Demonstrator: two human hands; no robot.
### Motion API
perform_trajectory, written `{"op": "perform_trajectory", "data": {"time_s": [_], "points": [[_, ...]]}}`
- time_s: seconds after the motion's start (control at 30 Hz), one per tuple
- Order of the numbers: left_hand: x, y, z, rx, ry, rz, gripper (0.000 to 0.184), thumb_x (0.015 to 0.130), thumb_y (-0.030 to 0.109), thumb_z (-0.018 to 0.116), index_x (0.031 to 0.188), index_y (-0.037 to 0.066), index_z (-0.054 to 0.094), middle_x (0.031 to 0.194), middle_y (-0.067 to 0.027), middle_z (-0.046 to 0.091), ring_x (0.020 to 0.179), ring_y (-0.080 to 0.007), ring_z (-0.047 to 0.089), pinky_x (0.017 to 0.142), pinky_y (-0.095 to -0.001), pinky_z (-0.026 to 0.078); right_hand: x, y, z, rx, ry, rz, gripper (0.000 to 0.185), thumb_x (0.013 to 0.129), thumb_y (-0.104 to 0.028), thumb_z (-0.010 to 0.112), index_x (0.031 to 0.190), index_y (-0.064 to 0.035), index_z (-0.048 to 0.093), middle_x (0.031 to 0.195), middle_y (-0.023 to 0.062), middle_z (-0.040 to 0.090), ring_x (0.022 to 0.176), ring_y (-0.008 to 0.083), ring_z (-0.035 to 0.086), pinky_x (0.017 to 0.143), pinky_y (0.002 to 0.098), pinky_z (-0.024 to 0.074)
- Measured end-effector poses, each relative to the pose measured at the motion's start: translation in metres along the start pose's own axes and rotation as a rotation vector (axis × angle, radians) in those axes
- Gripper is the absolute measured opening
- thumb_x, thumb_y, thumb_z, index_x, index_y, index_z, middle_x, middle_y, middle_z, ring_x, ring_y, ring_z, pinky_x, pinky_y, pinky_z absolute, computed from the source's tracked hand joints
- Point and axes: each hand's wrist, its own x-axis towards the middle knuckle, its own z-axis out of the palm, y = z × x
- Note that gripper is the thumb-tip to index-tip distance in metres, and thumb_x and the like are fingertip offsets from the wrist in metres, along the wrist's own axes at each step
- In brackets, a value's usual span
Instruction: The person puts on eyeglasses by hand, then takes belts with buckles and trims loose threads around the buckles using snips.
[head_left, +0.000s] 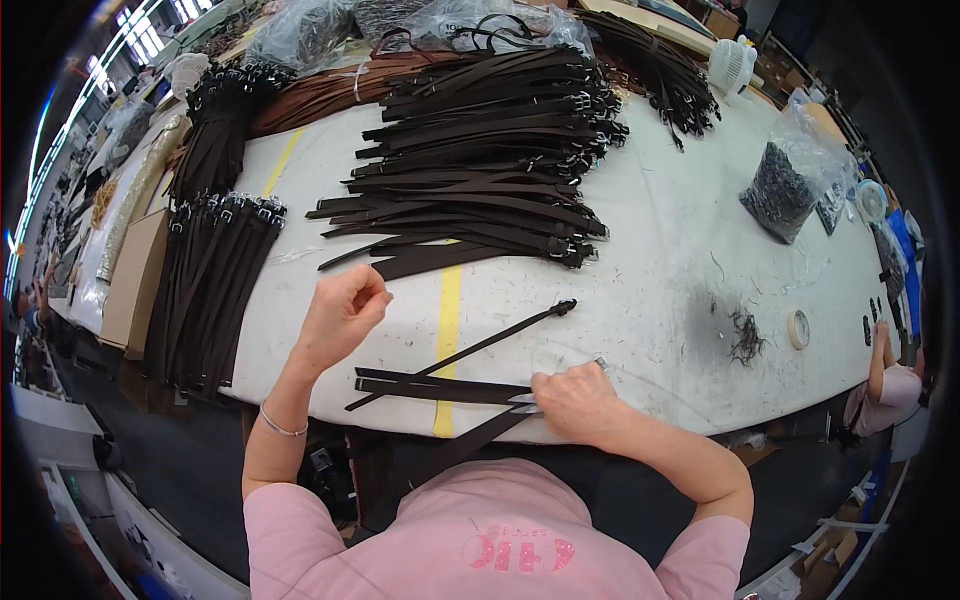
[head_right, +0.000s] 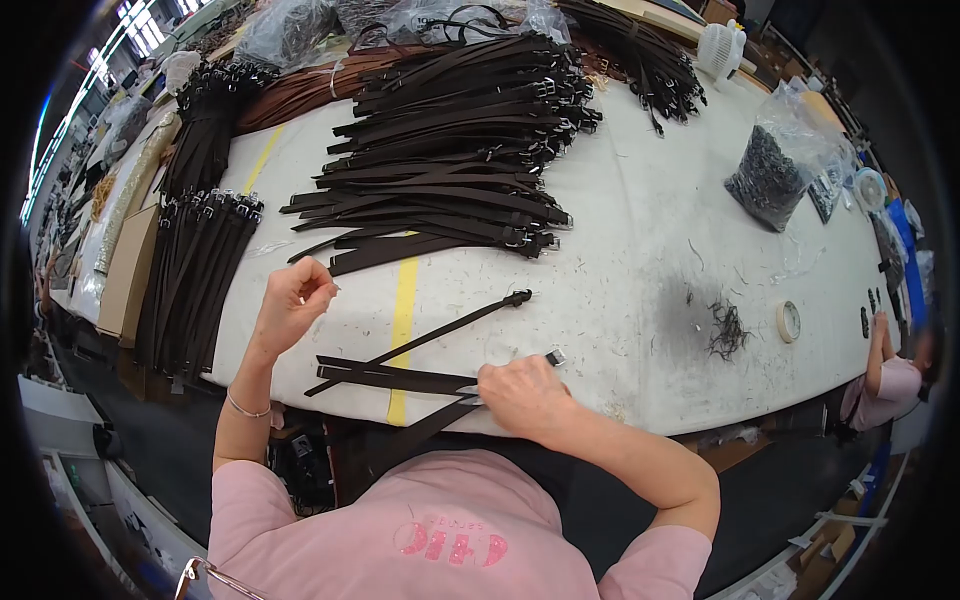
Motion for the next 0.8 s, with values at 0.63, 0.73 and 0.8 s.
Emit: {"op": "perform_trajectory", "data": {"time_s": [0.63,0.73,0.8], "points": [[-0.047,-0.048,-0.056,-0.474,0.421,-0.208,0.011,0.08,-0.002,0.055,0.072,0.003,0.048,0.062,-0.0044,0.055,0.044,-0.0045,0.046,0.037,-0.0176,0.035,0.04,0.047,-0.109,1.088,0.142,0.294,0.009,0.073,-0.008,0.06,0.069,-0.0036,0.053,0.056,-0.0033,0.048,0.044,0.005,0.039,0.039,0.0236,0.0282],[-0.076,-0.04,-0.081,-0.426,0.559,-0.198,0.013,0.082,-0.001,0.055,0.072,0.004,0.048,0.061,-0.0031,0.054,0.044,-0.003,0.045,0.037,-0.0162,0.033,0.065,0.031,-0.115,1.088,0.196,0.25,0.006,0.071,-0.004,0.059,0.076,-0.0016,0.059,0.056,-0.004,0.047,0.043,0.005,0.038,0.04,0.0237,0.0284],[-0.102,-0.04,-0.097,-0.431,0.713,-0.159,0.014,0.083,-0.001,0.055,0.072,0.005,0.048,0.061,-0.0033,0.054,0.044,-0.0029,0.044,0.037,-0.0161,0.033,0.09,0.015,-0.142,1.03,0.349,0.071,0.011,0.071,-0.002,0.057,0.08,-0.0007,0.062,0.056,-0.0041,0.047,0.048,0.0048,0.04,0.043,0.0245,0.0321]]}}
